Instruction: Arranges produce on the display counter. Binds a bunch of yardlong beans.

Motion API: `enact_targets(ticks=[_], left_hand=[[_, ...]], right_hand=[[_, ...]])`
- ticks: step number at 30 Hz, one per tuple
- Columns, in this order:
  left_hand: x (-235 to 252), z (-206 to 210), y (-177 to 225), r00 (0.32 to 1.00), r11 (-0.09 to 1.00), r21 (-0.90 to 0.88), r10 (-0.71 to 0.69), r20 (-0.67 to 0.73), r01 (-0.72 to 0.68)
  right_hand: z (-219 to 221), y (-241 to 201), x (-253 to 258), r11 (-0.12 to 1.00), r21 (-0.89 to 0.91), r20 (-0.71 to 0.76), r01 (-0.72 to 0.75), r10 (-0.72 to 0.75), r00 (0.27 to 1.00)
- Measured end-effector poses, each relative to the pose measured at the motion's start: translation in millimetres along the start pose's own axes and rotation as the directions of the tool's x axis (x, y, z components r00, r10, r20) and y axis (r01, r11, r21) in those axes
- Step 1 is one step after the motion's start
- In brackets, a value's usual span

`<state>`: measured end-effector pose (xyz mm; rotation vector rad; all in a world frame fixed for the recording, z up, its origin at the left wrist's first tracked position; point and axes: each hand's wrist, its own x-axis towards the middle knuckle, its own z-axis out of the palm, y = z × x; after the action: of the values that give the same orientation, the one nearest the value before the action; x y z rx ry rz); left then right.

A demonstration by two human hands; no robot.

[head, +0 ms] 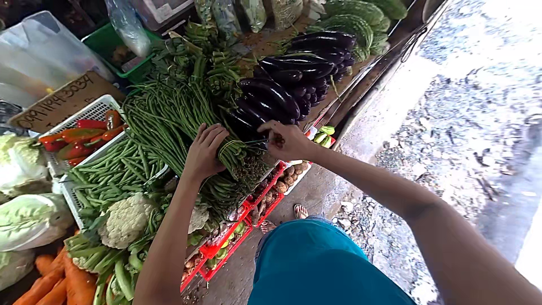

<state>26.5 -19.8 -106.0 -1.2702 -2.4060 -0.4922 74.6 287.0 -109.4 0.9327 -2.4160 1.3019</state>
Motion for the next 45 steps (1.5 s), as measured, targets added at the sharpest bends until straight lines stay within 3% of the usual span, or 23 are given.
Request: enact_targets(ticks=[4, 9, 14, 19, 22, 26, 34, 36, 39, 41, 42, 45], left_hand=[[1, 1, 3, 1.0, 0.999, 0.031, 0.011, 0.003, -0.011], [7, 1, 12, 0.994, 0.995, 0.087, 0.039, 0.098, -0.047], [6, 3, 13, 0.991, 0.99, 0.104, 0.088, 0.099, -0.098], [7, 3, 11, 0.995, 0.991, 0.105, 0.077, 0.065, -0.084], [7, 4, 9, 0.996, 0.992, 0.104, 0.069, 0.056, -0.075], [7, 2, 9, 0.999, 0.997, 0.057, 0.045, -0.01, -0.044], [6, 2, 8, 0.997, 0.996, 0.057, 0.076, -0.019, -0.075], [5, 3, 6, 0.997, 0.996, 0.053, 0.08, -0.025, -0.078], [4, 4, 4, 0.997, 0.996, 0.046, 0.078, -0.003, -0.078], [5, 5, 2, 0.996, 0.997, 0.049, 0.063, 0.062, -0.066], [7, 6, 1, 0.993, 0.997, 0.039, 0.057, 0.101, -0.061], [13, 13, -6, 0.988, 0.996, -0.026, 0.084, 0.133, -0.082]], right_hand=[[4, -18, 14, 1.0, 0.003, -0.074, 0.001, 0.0, 0.997], [8, -28, 39, 1.0, 0.005, 0.132, 0.007, -0.008, 0.991], [15, -30, 46, 0.996, -0.068, 0.17, -0.055, 0.066, 0.983], [21, -15, 45, 0.989, -0.114, 0.192, 0.095, -0.072, 0.979], [23, -9, 49, 0.993, -0.082, 0.246, 0.081, -0.059, 0.967], [19, -16, 47, 0.999, -0.043, 0.182, -0.011, 0.019, 0.983], [28, -21, 41, 0.997, -0.076, 0.066, 0.009, -0.004, 0.998], [24, -21, 41, 0.993, 0.052, 0.176, -0.102, 0.091, 0.98], [11, -7, 47, 0.895, 0.254, 0.493, -0.366, 0.206, 0.845], [6, 5, 54, 0.813, 0.307, 0.612, -0.495, 0.23, 0.757], [0, -1, 59, 0.831, 0.295, 0.638, -0.472, 0.197, 0.745], [-13, -41, 61, 0.972, 0.184, 0.585, -0.149, 0.014, 0.811]])
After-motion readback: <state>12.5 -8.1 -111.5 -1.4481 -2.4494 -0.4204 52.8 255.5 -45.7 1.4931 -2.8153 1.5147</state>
